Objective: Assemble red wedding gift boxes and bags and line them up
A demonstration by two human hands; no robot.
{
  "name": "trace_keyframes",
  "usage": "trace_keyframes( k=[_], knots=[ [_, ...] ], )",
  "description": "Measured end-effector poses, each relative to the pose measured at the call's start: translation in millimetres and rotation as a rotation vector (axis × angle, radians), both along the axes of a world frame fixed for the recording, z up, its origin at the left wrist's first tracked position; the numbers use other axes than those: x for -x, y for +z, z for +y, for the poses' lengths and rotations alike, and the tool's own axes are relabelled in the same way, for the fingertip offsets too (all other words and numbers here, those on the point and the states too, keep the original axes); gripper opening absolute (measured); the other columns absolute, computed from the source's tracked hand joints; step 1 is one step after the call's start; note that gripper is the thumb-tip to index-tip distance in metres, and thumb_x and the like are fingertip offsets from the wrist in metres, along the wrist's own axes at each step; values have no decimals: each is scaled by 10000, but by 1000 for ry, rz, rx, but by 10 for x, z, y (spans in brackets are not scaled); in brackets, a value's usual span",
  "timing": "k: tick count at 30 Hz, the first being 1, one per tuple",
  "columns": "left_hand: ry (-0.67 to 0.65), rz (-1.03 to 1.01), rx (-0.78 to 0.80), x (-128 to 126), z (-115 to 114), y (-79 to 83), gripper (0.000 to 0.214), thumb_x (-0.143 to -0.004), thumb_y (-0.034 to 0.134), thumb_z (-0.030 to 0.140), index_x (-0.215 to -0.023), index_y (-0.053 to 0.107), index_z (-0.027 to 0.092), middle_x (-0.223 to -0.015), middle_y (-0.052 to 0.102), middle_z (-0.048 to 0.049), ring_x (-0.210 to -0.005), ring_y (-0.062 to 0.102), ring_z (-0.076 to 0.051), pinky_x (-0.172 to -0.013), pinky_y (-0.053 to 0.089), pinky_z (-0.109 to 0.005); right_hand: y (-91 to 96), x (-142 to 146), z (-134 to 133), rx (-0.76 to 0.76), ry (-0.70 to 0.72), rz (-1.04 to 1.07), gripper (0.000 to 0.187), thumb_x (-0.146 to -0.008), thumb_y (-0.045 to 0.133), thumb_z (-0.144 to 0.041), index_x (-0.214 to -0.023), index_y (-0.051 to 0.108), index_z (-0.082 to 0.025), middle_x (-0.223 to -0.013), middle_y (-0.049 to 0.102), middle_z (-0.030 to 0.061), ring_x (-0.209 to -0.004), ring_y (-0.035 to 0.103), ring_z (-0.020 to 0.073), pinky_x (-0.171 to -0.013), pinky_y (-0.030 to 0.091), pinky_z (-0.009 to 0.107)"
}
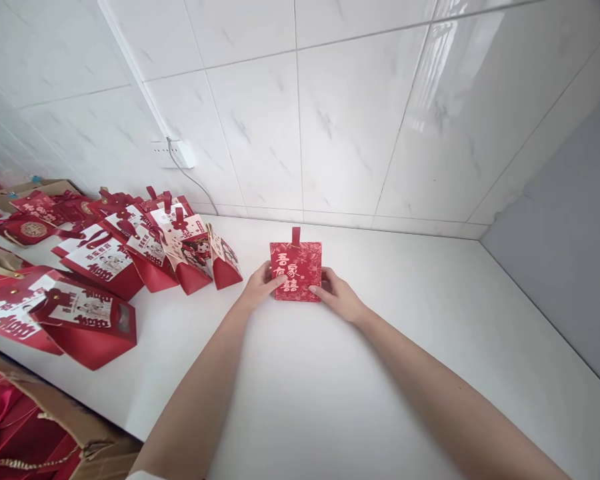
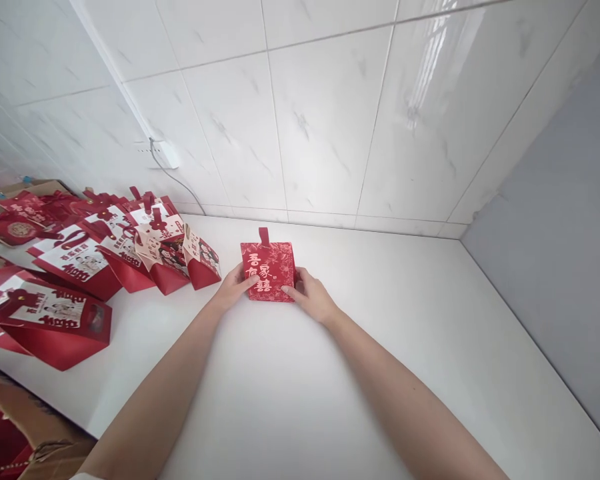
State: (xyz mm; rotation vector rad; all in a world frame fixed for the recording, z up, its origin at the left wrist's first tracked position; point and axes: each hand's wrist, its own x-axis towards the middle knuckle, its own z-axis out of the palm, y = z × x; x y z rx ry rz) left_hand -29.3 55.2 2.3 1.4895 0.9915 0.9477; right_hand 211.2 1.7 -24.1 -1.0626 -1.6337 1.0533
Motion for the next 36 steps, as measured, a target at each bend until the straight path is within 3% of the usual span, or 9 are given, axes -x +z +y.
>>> trace_keyframes(
  k=[4, 9, 17, 21, 24, 27, 30, 33, 36],
  knots=[
    [19, -28, 25, -21, 16, 34, 412, -746, 720, 498, -970, 558, 193, -1010, 695, -54, -984, 642, -216, -917, 488, -381, -8, -10, 72, 28, -138, 153, 426, -880, 567, -535, -1178, 421, -268, -1224, 612, 75, -1041, 629, 208, -899, 500, 393],
    [39, 47, -97, -219, -36, 6, 472, -844, 550, 604, -1017, 628, 172, -1132, 651, -91, -1097, 578, -237, -1024, 394, -374, 41, -84, 79, 10, -159, 6, 357, -926, 419, -590, -851, 448, -243, -879, 614, -5, -823, 559, 188, -797, 439, 347],
    [-90, -38, -41, -378, -87, 8, 418, -865, 550, 569, -973, 645, 176, -1081, 667, -75, -1038, 583, -220, -982, 399, -342, -5, -110, 138, -9, -178, 188, 368, -922, 442, -580, -799, 426, -234, -776, 476, -36, -714, 429, 156, -687, 359, 286],
    [-125, -87, -1, -360, -80, 25, 372, -867, 578, 519, -965, 652, 168, -1082, 675, -64, -1025, 588, -216, -981, 391, -340, -25, -118, 163, -18, -174, 224, 363, -910, 488, -555, -762, 421, -230, -757, 462, -35, -701, 419, 154, -675, 351, 286],
    [-113, -132, 21, -332, -59, -3, 303, -823, 657, 466, -847, 632, 166, -990, 682, -41, -960, 597, -194, -933, 409, -325, -24, -139, 160, -8, -154, 255, 364, -895, 521, -545, -739, 437, -227, -734, 471, -32, -686, 444, 151, -669, 376, 289],
    [-32, -260, 48, -304, -30, -26, 292, -729, 773, 368, -818, 564, 184, -955, 672, -8, -910, 604, -164, -879, 430, -310, -9, -154, 132, -11, -136, 310, 310, -859, 594, -520, -797, 496, -232, -837, 572, -7, -787, 542, 169, -744, 436, 308],
    [49, -387, 90, -291, -15, -16, 457, -686, 808, 349, -1041, 542, 239, -1105, 665, -21, -998, 618, -181, -914, 434, -341, 20, -158, 96, 0, -142, 438, 317, -787, 716, -450, -969, 537, -263, -1119, 632, 30, -1047, 582, 206, -914, 451, 358],
    [35, -373, 78, -290, -19, 3, 538, -697, 788, 411, -1147, 547, 239, -1192, 651, -61, -1090, 605, -226, -953, 429, -367, 46, -168, 73, 62, -123, 557, 466, -783, 733, -437, -1163, 500, -302, -1248, 618, 52, -1129, 585, 213, -993, 439, 402],
    [-13, -305, 45, -296, -36, 12, 457, -735, 748, 436, -1105, 612, 204, -1205, 652, -77, -1113, 596, -246, -946, 441, -358, 61, -180, 60, 58, -71, 510, 425, -839, 660, -476, -1184, 528, -267, -1231, 633, 73, -1122, 599, 222, -1006, 444, 408]
  ],
)
